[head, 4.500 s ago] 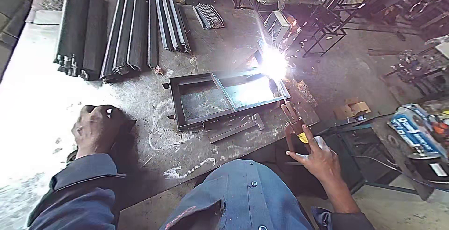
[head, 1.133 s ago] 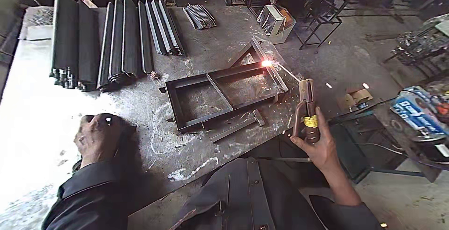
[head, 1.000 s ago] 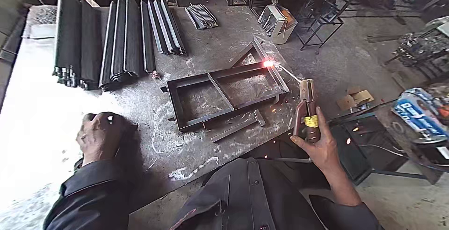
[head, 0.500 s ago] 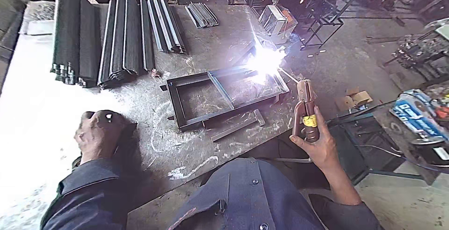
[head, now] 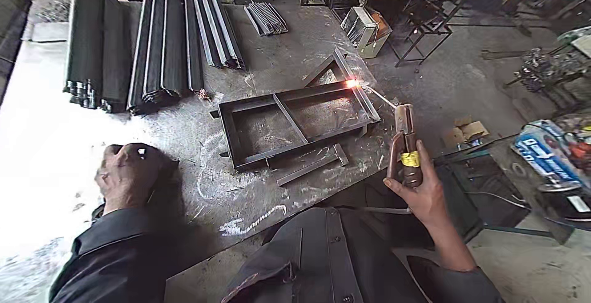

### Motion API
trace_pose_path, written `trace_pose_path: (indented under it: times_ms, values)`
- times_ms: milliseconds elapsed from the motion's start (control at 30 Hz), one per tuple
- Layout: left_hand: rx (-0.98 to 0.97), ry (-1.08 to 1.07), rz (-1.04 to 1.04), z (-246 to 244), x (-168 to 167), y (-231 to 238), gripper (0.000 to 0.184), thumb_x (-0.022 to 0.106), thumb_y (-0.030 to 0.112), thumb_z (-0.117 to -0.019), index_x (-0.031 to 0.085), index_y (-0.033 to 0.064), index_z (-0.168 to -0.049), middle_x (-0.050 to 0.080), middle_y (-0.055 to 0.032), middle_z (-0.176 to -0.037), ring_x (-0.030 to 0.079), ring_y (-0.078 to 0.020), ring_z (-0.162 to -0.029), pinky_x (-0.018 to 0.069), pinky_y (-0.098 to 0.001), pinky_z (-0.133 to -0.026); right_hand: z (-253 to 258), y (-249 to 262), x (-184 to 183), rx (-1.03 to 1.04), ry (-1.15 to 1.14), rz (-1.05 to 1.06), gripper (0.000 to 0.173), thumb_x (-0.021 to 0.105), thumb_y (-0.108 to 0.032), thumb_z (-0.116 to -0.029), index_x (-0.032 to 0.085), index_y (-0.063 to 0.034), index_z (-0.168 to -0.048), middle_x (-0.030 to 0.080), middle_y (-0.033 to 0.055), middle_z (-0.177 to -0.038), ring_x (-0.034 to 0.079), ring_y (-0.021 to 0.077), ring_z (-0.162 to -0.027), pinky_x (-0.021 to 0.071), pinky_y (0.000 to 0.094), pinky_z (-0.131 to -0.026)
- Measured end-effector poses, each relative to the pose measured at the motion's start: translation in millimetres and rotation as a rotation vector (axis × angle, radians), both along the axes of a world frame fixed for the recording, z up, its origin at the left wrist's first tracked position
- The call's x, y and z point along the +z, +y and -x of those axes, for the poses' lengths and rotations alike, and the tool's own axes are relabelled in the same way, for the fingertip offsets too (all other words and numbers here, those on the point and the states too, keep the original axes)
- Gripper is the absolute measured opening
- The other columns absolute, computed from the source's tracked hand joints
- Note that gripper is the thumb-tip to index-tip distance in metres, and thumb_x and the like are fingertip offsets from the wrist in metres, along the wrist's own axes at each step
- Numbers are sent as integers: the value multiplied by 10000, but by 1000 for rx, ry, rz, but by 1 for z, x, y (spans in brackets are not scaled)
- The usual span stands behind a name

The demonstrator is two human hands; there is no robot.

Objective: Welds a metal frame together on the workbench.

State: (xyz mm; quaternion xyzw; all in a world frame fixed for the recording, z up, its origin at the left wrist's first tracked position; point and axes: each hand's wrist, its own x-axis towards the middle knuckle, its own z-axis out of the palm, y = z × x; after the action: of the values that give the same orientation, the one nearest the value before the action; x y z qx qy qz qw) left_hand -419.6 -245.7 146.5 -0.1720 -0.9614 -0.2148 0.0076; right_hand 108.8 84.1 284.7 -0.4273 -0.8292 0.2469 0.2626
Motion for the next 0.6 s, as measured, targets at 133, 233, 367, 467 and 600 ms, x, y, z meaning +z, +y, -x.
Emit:
trace_pose_path:
  times_ms: [133,233,367,467,600]
  values:
    - [-14,1,2,-2,1,-1,433,502,367,-1037,663,0,-1202,562,-349,-1330,548,-577,-1222,410,-804,-933,0,0,-3,-18,-40,-10,1203,810,-678,-716,289,-74,-1616,684,121,-1167,655,86,-878,578,298,-787]
    - [-8,3,9,-5,5,1,419,502,352,-1039,666,-2,-1194,567,-346,-1329,552,-572,-1224,411,-793,-948,1,1,-4,-21,-51,-10,1219,796,-709,-709,283,-81,-1619,690,108,-1131,655,86,-852,581,305,-769]
    - [-9,-8,9,-6,9,3,420,497,347,-1044,668,-5,-1195,563,-357,-1333,549,-577,-1229,409,-793,-950,1,2,-4,-18,-50,-10,1205,802,-692,-715,287,-81,-1618,687,110,-1145,652,86,-859,577,302,-777]
    - [-38,72,2,-7,3,0,429,493,345,-1042,667,-27,-1164,580,-369,-1287,574,-596,-1167,422,-803,-899,2,2,-3,-22,-66,-21,1214,786,-714,-710,291,-78,-1617,685,134,-1178,657,106,-875,578,330,-783]
    - [165,-390,330,-40,85,45,409,417,205,-1114,532,-42,-1420,414,-319,-1540,406,-506,-1431,340,-699,-1121,4,-2,0,-28,-43,-12,1153,815,-619,-722,285,-134,-1625,674,125,-1226,675,117,-935,585,347,-818]
